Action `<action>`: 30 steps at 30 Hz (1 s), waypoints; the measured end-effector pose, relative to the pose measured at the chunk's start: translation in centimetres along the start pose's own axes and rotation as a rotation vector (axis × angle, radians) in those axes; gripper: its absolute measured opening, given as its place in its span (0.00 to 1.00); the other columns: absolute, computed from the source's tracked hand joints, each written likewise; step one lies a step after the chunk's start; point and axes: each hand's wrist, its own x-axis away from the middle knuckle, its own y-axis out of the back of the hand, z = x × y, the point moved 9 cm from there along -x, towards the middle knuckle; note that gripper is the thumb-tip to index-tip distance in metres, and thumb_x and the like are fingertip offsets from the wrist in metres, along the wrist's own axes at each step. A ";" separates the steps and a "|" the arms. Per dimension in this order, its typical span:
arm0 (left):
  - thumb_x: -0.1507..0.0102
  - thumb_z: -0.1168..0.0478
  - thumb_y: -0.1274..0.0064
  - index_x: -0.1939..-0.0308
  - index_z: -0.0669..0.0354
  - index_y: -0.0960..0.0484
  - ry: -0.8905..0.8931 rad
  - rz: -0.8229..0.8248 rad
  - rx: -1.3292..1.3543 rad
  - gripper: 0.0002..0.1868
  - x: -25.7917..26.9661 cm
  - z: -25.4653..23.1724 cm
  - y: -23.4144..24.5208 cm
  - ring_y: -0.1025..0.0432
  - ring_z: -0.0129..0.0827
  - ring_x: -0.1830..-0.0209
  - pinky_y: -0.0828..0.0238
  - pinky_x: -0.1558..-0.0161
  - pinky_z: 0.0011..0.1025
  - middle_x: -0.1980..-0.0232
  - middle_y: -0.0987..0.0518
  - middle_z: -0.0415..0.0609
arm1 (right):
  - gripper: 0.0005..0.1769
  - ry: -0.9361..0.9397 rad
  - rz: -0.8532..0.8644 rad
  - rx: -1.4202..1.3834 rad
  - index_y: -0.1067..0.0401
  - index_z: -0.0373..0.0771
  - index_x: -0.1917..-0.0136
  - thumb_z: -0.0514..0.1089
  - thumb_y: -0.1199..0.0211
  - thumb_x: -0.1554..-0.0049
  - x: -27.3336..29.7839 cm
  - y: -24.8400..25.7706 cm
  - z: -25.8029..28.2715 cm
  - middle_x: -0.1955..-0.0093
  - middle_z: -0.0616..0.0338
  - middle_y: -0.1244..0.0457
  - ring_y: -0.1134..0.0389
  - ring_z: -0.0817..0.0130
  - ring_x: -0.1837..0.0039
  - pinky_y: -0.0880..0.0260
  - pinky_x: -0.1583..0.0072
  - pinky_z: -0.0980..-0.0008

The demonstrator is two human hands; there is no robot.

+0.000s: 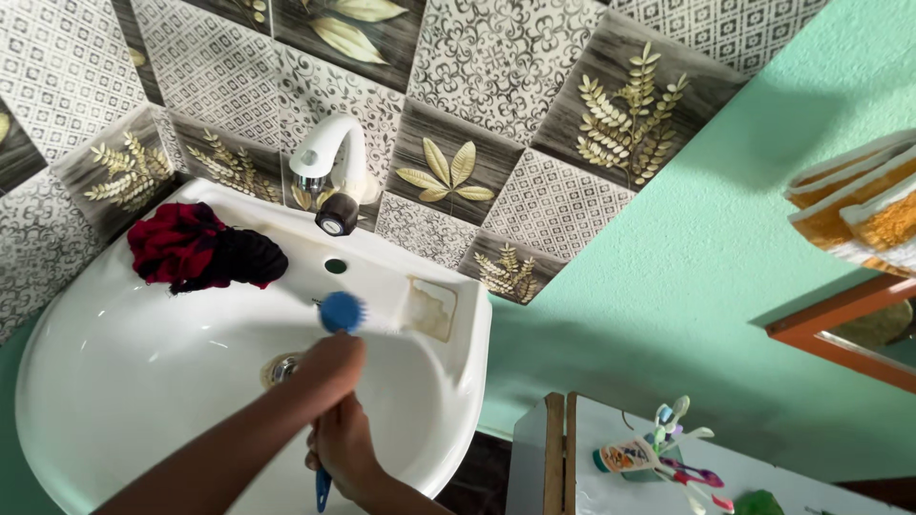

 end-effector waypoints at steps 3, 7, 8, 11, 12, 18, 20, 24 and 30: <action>0.36 0.66 0.54 0.26 0.76 0.45 0.112 -0.138 0.098 0.35 1.5 2.4 3.2 0.18 0.54 0.62 0.18 0.63 0.45 0.63 0.17 0.66 | 0.14 0.064 0.000 0.202 0.38 0.40 0.39 0.49 0.57 0.31 -0.8 0.2 1.9 0.65 0.61 0.41 0.40 0.73 0.71 0.37 0.70 0.69; 0.35 0.64 0.54 0.26 0.75 0.47 0.021 -0.296 0.237 0.36 1.2 0.4 5.8 0.19 0.57 0.66 0.20 0.62 0.48 0.68 0.18 0.67 | 0.19 0.158 -0.069 0.419 0.39 0.43 0.31 0.46 0.56 0.33 -2.2 2.9 5.2 0.65 0.63 0.38 0.37 0.71 0.73 0.34 0.71 0.67; 0.34 0.61 0.53 0.27 0.73 0.45 -0.002 -0.320 0.251 0.35 0.8 -0.4 6.1 0.20 0.58 0.66 0.21 0.61 0.49 0.68 0.18 0.67 | 0.21 0.143 -0.091 0.403 0.40 0.45 0.28 0.46 0.56 0.33 -2.4 3.8 5.5 0.66 0.62 0.38 0.37 0.72 0.72 0.34 0.70 0.67; 0.35 0.58 0.51 0.28 0.70 0.42 -0.047 -0.343 0.356 0.34 0.1 -2.5 5.9 0.21 0.60 0.65 0.23 0.60 0.51 0.68 0.18 0.69 | 0.26 0.153 -0.140 0.399 0.43 0.50 0.22 0.46 0.55 0.34 -2.3 6.2 6.1 0.66 0.60 0.38 0.37 0.73 0.71 0.33 0.70 0.67; 0.36 0.58 0.51 0.29 0.69 0.41 -0.058 -0.343 0.400 0.34 -0.3 -3.1 5.7 0.21 0.61 0.65 0.23 0.60 0.51 0.68 0.18 0.69 | 0.28 0.194 -0.147 0.426 0.44 0.50 0.22 0.45 0.54 0.35 -2.3 6.8 6.5 0.66 0.60 0.38 0.36 0.72 0.71 0.33 0.70 0.67; 0.31 0.52 0.52 0.53 0.63 0.22 0.027 -0.371 0.611 0.16 -3.4 -3.4 3.6 0.20 0.57 0.63 0.23 0.58 0.48 0.63 0.16 0.62 | 0.24 0.424 -0.243 0.638 0.41 0.40 0.25 0.45 0.51 0.32 -2.8 10.0 7.6 0.65 0.50 0.33 0.30 0.59 0.67 0.31 0.64 0.57; 0.32 0.52 0.51 0.53 0.63 0.23 -0.036 -0.409 0.652 0.16 -3.5 -4.0 3.8 0.20 0.57 0.63 0.23 0.59 0.48 0.63 0.16 0.61 | 0.25 0.557 -0.289 0.716 0.42 0.36 0.25 0.45 0.50 0.33 -2.4 10.6 7.9 0.60 0.44 0.31 0.27 0.51 0.62 0.28 0.60 0.53; 0.34 0.51 0.51 0.52 0.61 0.24 -0.077 -0.407 0.704 0.17 -2.4 -4.9 5.6 0.20 0.57 0.64 0.23 0.62 0.48 0.66 0.16 0.60 | 0.28 0.661 -0.326 0.804 0.45 0.34 0.24 0.45 0.50 0.33 -1.8 11.2 9.3 0.50 0.36 0.31 0.28 0.38 0.54 0.27 0.56 0.46; 0.33 0.48 0.49 0.60 0.62 0.23 -0.091 -0.403 0.566 0.18 -3.3 -6.5 6.9 0.21 0.58 0.63 0.24 0.61 0.50 0.67 0.17 0.62 | 0.25 0.228 -0.377 0.679 0.41 0.43 0.25 0.48 0.56 0.33 -0.8 11.7 9.5 0.61 0.35 0.32 0.28 0.37 0.58 0.31 0.55 0.43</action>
